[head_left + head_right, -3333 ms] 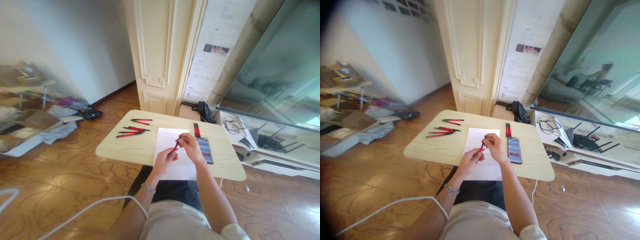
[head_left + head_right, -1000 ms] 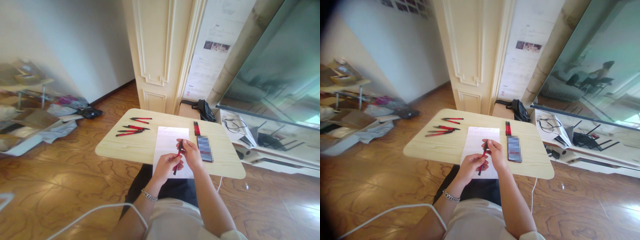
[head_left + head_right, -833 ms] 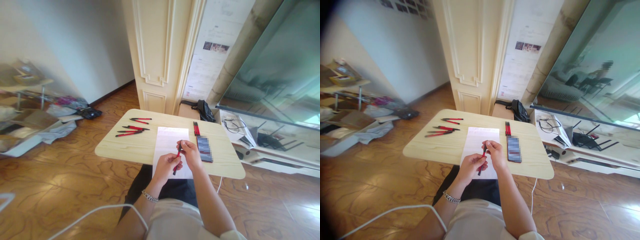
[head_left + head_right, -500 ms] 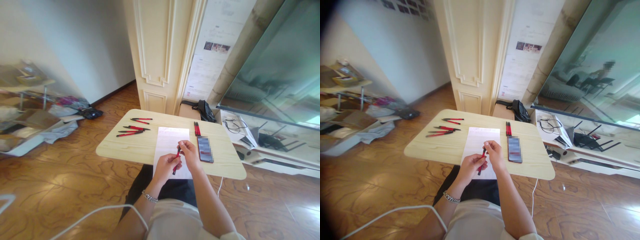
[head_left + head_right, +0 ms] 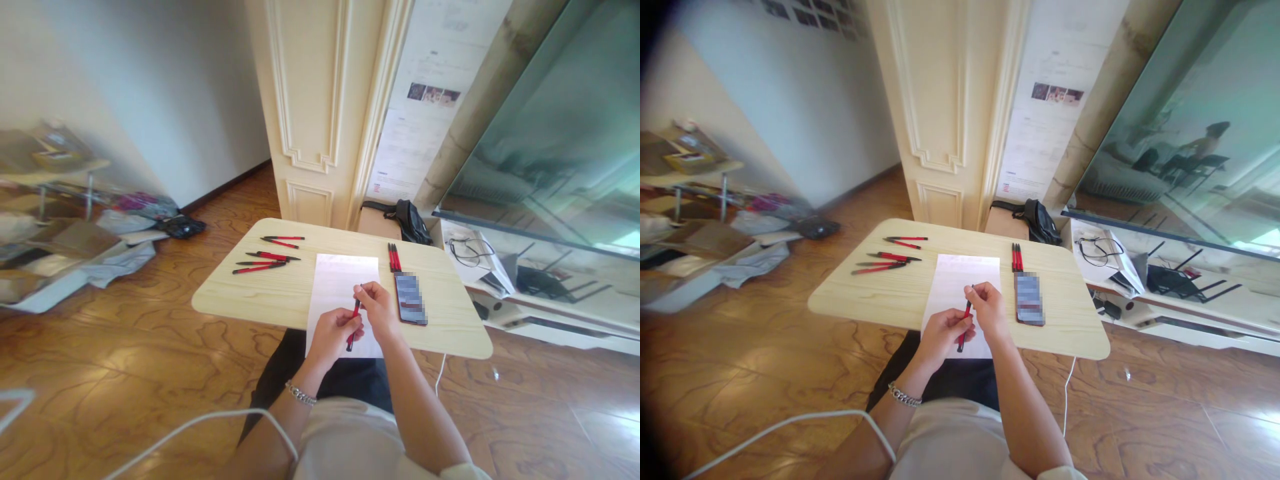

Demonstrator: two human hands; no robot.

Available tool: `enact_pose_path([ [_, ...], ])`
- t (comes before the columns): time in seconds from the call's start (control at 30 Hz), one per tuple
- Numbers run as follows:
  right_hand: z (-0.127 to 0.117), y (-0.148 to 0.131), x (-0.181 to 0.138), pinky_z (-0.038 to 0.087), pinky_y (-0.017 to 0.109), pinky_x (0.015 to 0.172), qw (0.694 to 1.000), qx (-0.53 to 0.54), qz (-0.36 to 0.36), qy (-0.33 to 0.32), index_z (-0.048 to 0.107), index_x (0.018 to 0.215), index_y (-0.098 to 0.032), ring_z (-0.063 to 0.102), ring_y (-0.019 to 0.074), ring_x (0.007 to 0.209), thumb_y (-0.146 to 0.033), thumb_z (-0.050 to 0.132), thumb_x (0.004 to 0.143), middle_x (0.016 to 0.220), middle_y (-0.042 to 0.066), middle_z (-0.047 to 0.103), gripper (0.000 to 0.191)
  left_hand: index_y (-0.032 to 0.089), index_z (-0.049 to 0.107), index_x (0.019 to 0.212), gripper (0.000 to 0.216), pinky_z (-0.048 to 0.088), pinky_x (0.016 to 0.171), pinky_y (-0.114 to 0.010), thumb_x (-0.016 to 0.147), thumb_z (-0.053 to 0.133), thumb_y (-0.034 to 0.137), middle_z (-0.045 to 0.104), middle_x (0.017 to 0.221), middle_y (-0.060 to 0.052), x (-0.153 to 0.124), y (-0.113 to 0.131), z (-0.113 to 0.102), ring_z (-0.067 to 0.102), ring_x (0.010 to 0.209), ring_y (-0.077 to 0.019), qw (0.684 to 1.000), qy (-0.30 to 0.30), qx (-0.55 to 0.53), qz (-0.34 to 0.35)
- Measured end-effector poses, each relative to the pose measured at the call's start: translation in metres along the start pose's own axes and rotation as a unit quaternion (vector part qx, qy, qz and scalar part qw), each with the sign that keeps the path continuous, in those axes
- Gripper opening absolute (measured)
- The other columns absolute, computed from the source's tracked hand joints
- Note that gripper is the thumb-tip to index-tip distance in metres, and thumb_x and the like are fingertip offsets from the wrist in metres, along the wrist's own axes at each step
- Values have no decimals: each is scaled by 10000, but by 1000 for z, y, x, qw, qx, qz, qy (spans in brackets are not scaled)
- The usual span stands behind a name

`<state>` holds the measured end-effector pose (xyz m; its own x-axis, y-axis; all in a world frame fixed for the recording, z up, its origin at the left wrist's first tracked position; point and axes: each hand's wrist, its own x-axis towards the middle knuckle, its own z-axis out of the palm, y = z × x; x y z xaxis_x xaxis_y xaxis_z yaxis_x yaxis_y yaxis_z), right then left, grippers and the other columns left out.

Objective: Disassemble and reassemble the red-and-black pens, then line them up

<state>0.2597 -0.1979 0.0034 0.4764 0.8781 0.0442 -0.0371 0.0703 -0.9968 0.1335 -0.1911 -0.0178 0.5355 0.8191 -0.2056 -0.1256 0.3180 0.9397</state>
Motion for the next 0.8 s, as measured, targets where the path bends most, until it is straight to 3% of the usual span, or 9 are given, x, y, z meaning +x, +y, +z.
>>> enact_pose_path([
  [0.17, -5, -4, -2, 417, 259, 606, 998, 30, 20, -45, 690, 915, -188, 571, 149, 721, -477, 575, 812, 773, 37, 647, 327, 128, 657, 847, 333, 532, 644, -311, 715, 711, 429, 702, 731, -76, 0, 3, 1, 661, 620, -171, 999, -24, -37, -18],
  [0.33, -5, 3, 0, 378, 253, 569, 1000, -15, -2, 5, 659, 721, -164, 512, 121, 605, -433, 673, 745, 681, 20, 641, 270, 154, 670, 814, 286, 472, 551, -245, 753, 658, 433, 682, 646, -38, 1, -5, -1, 644, 584, -161, 992, 31, 104, 60],
  [0.5, -1, 8, -1, 351, 250, 536, 998, -36, -18, 42, 608, 653, -161, 464, 108, 560, -436, 680, 741, 634, 2, 608, 297, 188, 686, 830, 263, 466, 575, -243, 787, 614, 436, 707, 711, -23, -2, -6, -4, 656, 645, -168, 971, 62, 200, 113],
  [0.7, -6, 5, -7, 425, 274, 629, 998, -43, -45, -1, 652, 952, -179, 570, 160, 735, -467, 575, 828, 809, 38, 651, 323, 166, 663, 910, 273, 504, 670, -271, 791, 637, 411, 725, 798, -56, 6, 5, -2, 677, 743, -185, 989, 27, 79, 125],
  [0.8, -13, 9, -12, 429, 280, 644, 995, -81, -64, 19, 645, 962, -181, 578, 169, 771, -471, 560, 840, 831, 45, 649, 326, 160, 621, 982, 314, 510, 791, -327, 781, 667, 396, 726, 888, -93, 12, 14, 0, 677, 891, -220, 989, 42, -21, 139],
])
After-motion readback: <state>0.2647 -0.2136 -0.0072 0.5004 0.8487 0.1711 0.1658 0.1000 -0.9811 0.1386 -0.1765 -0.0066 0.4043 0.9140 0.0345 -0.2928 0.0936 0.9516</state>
